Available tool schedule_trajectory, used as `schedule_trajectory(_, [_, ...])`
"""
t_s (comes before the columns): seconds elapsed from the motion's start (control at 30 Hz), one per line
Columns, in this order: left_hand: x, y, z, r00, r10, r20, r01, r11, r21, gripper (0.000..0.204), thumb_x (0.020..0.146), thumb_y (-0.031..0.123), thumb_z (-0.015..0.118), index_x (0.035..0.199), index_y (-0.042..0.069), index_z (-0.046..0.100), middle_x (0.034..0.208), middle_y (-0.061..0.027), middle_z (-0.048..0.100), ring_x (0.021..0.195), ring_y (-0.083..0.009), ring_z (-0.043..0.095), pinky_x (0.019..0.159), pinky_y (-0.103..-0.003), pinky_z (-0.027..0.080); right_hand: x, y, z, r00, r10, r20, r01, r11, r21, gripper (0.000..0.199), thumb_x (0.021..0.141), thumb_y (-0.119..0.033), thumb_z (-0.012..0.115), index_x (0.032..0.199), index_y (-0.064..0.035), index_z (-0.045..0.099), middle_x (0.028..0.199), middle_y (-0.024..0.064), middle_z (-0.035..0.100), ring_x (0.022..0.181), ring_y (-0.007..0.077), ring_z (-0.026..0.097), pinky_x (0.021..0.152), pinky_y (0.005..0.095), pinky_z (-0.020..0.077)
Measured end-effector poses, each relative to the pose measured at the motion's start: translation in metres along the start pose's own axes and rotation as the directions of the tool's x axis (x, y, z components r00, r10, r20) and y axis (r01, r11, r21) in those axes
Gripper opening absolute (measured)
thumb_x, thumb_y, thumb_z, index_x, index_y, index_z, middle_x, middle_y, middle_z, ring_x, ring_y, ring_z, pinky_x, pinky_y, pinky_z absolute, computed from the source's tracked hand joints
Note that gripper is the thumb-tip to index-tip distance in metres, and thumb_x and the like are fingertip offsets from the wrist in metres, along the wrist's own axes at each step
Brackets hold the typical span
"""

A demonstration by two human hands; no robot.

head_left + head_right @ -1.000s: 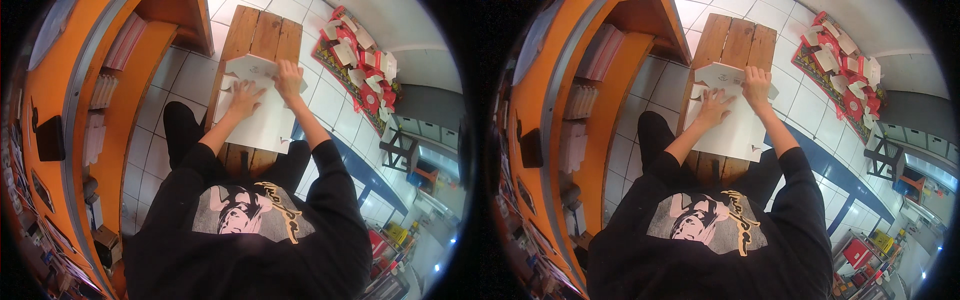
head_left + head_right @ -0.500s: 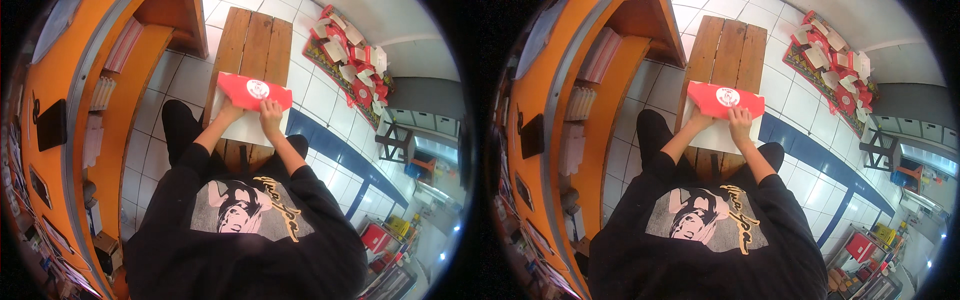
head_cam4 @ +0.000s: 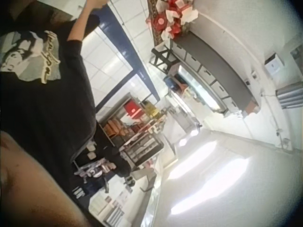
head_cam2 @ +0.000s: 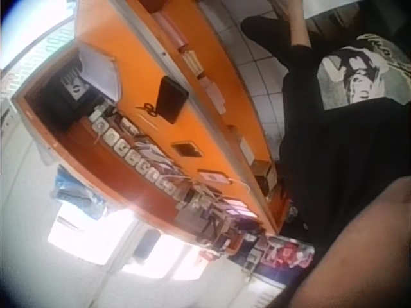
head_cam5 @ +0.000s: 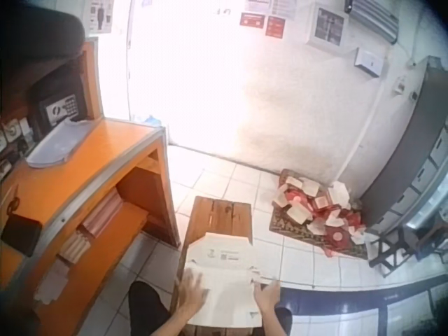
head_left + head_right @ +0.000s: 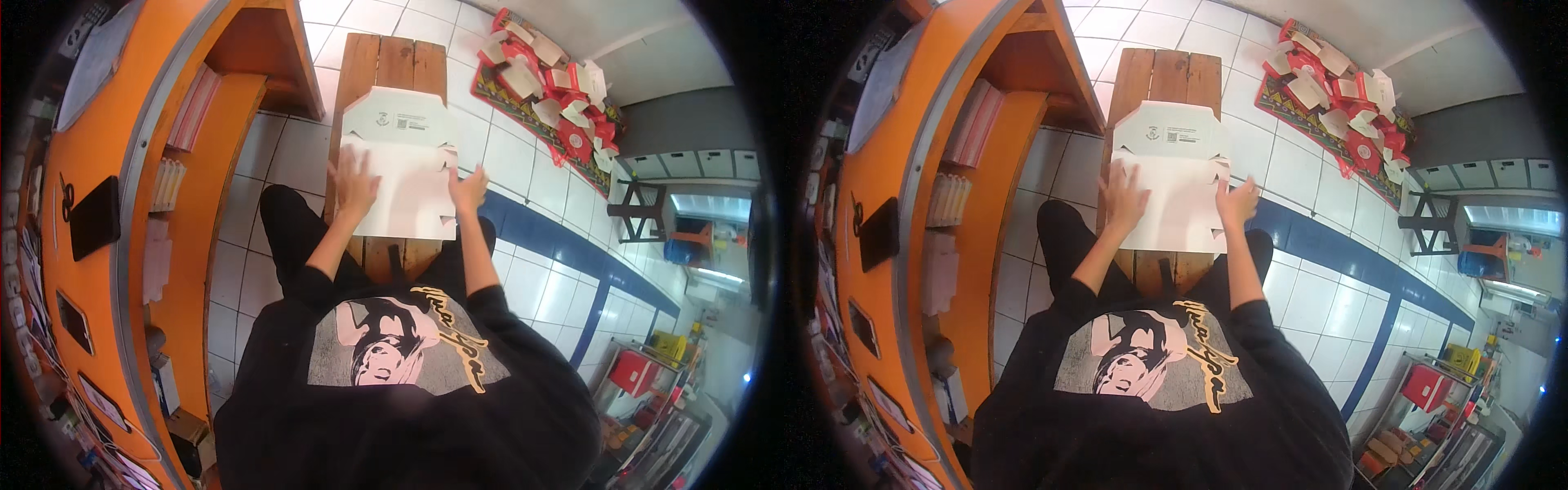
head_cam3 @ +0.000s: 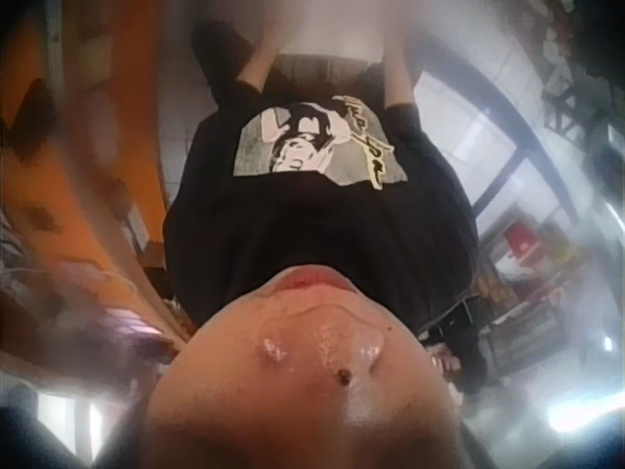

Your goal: The person assembles cardboard food boxes by hand on a wooden bench, folding the flaps and interlocking the tabs of white and red boxes one by one.

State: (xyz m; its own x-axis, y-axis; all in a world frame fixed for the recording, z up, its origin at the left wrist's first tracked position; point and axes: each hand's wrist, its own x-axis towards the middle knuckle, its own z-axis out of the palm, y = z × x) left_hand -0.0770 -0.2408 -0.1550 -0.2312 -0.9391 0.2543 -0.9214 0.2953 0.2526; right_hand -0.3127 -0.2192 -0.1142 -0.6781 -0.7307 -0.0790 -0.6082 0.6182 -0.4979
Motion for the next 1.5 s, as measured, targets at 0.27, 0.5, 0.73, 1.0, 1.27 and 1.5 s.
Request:
schedule_trajectory(0.27, [-0.037, -0.024, 0.007, 0.967, -0.246, 0.067, 0.249, 0.854, -0.457, 0.072, 0.084, 0.024, 0.06, 0.141, -0.001, 0.025, 0.138, -0.0297, 0.035, 0.13, -0.0418, 0.031, 0.105, -0.051, 0.026, -0.081, 0.027, 0.043, 0.988, 0.077, 0.135, -0.064, 0.994, -0.094, 0.092, 0.078, -0.04, 0.068, 0.143, 0.002, 0.017, 0.145, 0.0248, 0.026, 0.127, 0.0415, 0.036, 0.097, 0.064, 0.0291])
schedule_trajectory(0.5, [-0.037, -0.012, -0.01, 0.951, -0.281, 0.131, 0.31, 0.841, -0.444, 0.072, 0.084, 0.024, 0.06, 0.142, 0.002, 0.024, 0.143, -0.03, 0.025, 0.132, -0.0443, 0.027, 0.106, -0.056, 0.023, -0.065, 0.021, 0.024, 0.997, 0.019, 0.075, -0.012, 0.996, -0.092, 0.083, 0.068, -0.028, 0.08, 0.131, 0.0015, 0.036, 0.126, 0.0207, 0.045, 0.114, 0.0366, 0.047, 0.092, 0.0504, 0.0381])
schedule_trajectory(0.73, [-0.025, 0.028, -0.043, 0.982, -0.142, -0.127, 0.09, 0.933, -0.349, 0.061, 0.082, 0.017, 0.062, 0.136, 0.002, 0.037, 0.141, -0.0288, 0.029, 0.132, -0.0418, 0.03, 0.106, -0.054, 0.026, -0.06, 0.029, 0.02, 0.939, -0.258, -0.226, 0.213, 0.955, -0.207, 0.041, 0.074, -0.011, 0.07, 0.11, -0.0034, 0.051, 0.103, 0.0115, 0.057, 0.095, 0.0309, 0.056, 0.081, 0.041, 0.0413])
schedule_trajectory(1.0, [0.016, 0.088, -0.078, 0.899, -0.154, 0.41, 0.437, 0.37, -0.82, 0.043, 0.085, 0.031, 0.065, 0.114, -0.001, 0.058, 0.098, -0.0133, 0.066, 0.077, -0.0187, 0.065, 0.068, -0.033, 0.052, -0.111, -0.043, -0.039, 0.724, -0.658, -0.205, 0.684, 0.723, 0.097, 0.021, 0.078, -0.005, 0.062, 0.098, -0.0056, 0.058, 0.087, 0.007, 0.063, 0.083, 0.0266, 0.06, 0.085, 0.0376, 0.0403])
schedule_trajectory(1.27, [0.043, 0.041, -0.119, 0.928, -0.192, 0.321, 0.34, 0.078, -0.937, 0.024, 0.091, 0.019, 0.06, 0.106, 0.0, 0.062, 0.089, -0.005, 0.065, 0.077, -0.0091, 0.059, 0.067, -0.024, 0.048, -0.136, -0.042, -0.117, 0.764, -0.642, -0.073, 0.444, 0.44, 0.781, 0.047, 0.087, -0.016, 0.057, 0.13, 0.0012, 0.047, 0.127, 0.0207, 0.053, 0.118, 0.0322, 0.052, 0.103, 0.0439, 0.0329])
schedule_trajectory(1.5, [0.035, 0.078, -0.184, 0.876, -0.265, 0.404, 0.344, -0.245, -0.906, 0.028, 0.094, 0.023, 0.058, 0.11, 0.001, 0.061, 0.096, -0.0056, 0.064, 0.082, -0.01, 0.061, 0.063, -0.025, 0.05, -0.135, -0.074, -0.101, 0.495, -0.844, -0.205, 0.845, 0.413, 0.341, 0.051, 0.083, -0.009, 0.059, 0.133, -0.0055, 0.048, 0.143, 0.0254, 0.029, 0.133, 0.0424, 0.028, 0.109, 0.0474, 0.0261])
